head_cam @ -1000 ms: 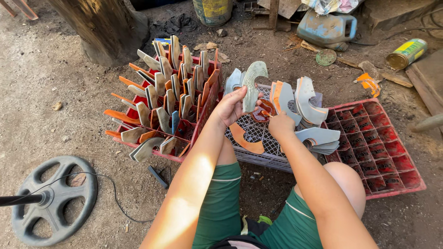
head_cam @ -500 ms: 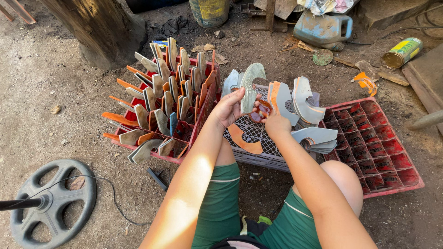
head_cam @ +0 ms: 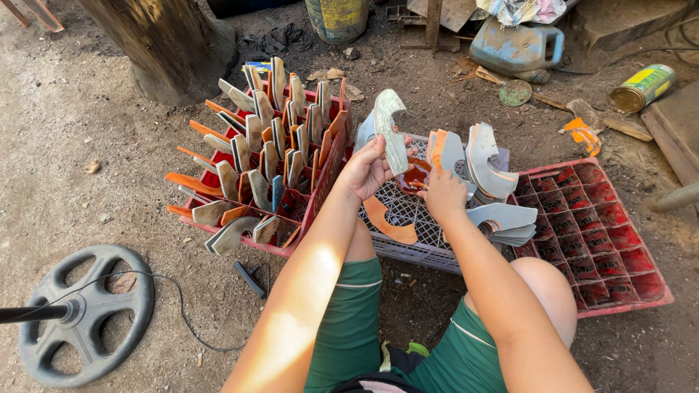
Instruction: The person sits on the ground and paints curved plastic parts orange using a small brush. They dip the brush into a container of orange paint, apply it to each part, and place the painted parts into a red crate.
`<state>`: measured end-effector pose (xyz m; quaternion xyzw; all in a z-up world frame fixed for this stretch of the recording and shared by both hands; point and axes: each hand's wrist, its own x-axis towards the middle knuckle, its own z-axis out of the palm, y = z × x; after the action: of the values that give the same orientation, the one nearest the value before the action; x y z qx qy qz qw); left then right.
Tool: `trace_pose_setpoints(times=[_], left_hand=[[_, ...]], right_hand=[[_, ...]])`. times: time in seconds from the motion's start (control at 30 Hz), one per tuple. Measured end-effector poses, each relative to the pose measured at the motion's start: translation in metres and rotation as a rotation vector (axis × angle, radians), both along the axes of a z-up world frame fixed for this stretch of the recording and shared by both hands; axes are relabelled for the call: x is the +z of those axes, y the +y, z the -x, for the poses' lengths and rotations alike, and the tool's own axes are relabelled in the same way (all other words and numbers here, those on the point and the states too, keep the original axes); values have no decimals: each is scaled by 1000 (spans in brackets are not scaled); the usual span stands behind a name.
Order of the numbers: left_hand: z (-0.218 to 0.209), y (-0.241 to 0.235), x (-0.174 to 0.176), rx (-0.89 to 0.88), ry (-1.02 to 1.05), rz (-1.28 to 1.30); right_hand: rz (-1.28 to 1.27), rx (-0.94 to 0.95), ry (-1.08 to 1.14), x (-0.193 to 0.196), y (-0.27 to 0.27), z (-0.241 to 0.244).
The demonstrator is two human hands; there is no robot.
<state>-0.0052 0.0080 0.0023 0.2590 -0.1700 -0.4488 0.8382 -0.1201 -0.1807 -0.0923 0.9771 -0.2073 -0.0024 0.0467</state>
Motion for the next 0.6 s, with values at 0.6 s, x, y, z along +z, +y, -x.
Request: trace_pose_setpoints(times=[0.6], left_hand=[[27,-2,27,17,-160,216]], right_hand=[[-889,157,-763,122,12,34]])
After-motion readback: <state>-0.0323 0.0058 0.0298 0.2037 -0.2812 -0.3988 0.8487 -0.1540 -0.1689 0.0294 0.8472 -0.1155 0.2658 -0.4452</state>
